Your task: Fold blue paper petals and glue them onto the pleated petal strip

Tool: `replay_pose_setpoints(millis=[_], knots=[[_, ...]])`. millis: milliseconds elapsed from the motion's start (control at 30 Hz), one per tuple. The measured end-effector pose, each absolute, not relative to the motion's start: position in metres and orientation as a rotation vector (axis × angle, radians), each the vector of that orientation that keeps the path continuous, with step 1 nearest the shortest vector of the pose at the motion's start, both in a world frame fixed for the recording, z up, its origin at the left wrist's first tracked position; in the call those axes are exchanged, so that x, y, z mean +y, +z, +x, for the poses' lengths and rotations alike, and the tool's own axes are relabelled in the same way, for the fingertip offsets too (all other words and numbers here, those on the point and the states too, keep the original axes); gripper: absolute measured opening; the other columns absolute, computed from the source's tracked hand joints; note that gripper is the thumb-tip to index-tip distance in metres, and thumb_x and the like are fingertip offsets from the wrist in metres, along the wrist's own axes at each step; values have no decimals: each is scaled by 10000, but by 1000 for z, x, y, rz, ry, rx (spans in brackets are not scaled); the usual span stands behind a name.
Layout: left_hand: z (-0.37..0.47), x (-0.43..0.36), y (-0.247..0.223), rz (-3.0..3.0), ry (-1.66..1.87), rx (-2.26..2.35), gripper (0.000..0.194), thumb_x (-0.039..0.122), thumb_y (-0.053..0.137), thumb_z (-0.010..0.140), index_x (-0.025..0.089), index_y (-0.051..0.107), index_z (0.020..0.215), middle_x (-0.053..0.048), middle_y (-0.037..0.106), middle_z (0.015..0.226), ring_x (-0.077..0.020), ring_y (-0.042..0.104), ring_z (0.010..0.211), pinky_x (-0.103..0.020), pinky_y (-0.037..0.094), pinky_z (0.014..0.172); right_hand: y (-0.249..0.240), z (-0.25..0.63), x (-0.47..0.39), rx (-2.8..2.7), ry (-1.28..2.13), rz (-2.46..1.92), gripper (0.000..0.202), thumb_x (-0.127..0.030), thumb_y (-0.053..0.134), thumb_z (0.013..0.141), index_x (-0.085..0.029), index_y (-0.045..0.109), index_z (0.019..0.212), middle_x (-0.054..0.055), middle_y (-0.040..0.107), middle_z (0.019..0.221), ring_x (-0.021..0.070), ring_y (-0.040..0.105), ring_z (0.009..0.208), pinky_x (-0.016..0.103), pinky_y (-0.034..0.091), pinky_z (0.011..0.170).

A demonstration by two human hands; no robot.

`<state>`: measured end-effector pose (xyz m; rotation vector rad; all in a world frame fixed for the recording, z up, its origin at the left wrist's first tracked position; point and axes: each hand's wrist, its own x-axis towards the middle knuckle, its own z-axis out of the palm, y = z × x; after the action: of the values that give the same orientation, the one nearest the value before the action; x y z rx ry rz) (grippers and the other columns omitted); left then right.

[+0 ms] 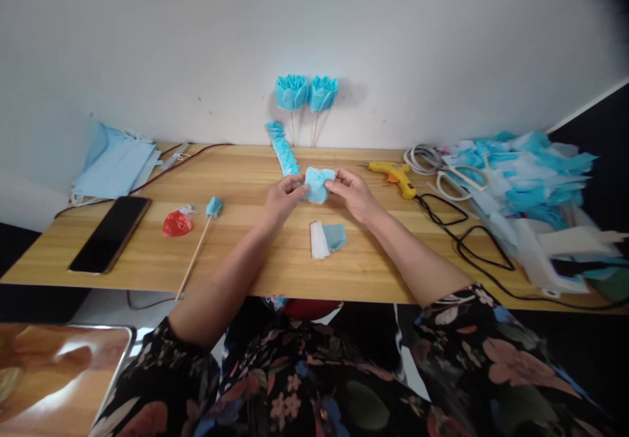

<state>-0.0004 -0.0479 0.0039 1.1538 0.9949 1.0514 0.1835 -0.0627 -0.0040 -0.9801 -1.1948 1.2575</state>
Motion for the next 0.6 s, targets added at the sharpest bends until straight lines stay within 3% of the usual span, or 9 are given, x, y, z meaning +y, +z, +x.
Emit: replay_pose_setpoints(millis=[100, 267, 367, 467, 600], knots=[[-1, -48, 3, 1158, 1069, 994, 56, 173, 696, 793, 157, 646, 773, 61, 518, 560, -56, 381, 479, -214, 283, 495, -3, 183, -63, -1223, 1224, -985, 352, -447, 868, 661, -224, 615, 760, -34, 625, 766, 139, 564, 744, 290, 488, 771], [-3, -47, 0, 1151, 1106, 1012, 135, 179, 697, 809, 175, 644, 933, 65, 565, 578, -71, 458, 483, -201, 331, 489, -3, 182, -62, -1277, 1061, -1057, 299, -429, 812, 698, -232, 601, 774, -48, 555, 699, 133, 516, 693, 284, 469, 709], [-3, -47, -1, 1126, 1099, 976, 116, 269, 683, 877, 161, 641, 865, 21, 617, 626, -79, 518, 505, -205, 383, 508, -5, 182, -62, -1309, 937, -1100, 245, -404, 763, 739, -233, 591, 773, -42, 560, 720, 132, 519, 694, 282, 453, 691], [-3, -48, -2, 1092, 1044, 924, 302, 384, 627, 950, 125, 684, 804, -58, 690, 706, -113, 621, 598, -227, 474, 595, -5, 182, -64, -1384, 824, -1145, 152, -355, 709, 793, -233, 622, 816, -17, 634, 801, 149, 582, 730, 305, 480, 730], [-1, -48, -1, 933, 990, 837, 382, 503, 673, 932, 124, 722, 941, -141, 772, 945, -199, 727, 822, -306, 559, 773, -3, 180, -68, -1590, 555, -1188, 33, -250, 650, 822, -243, 664, 852, 27, 719, 894, 201, 653, 834, 362, 520, 820]])
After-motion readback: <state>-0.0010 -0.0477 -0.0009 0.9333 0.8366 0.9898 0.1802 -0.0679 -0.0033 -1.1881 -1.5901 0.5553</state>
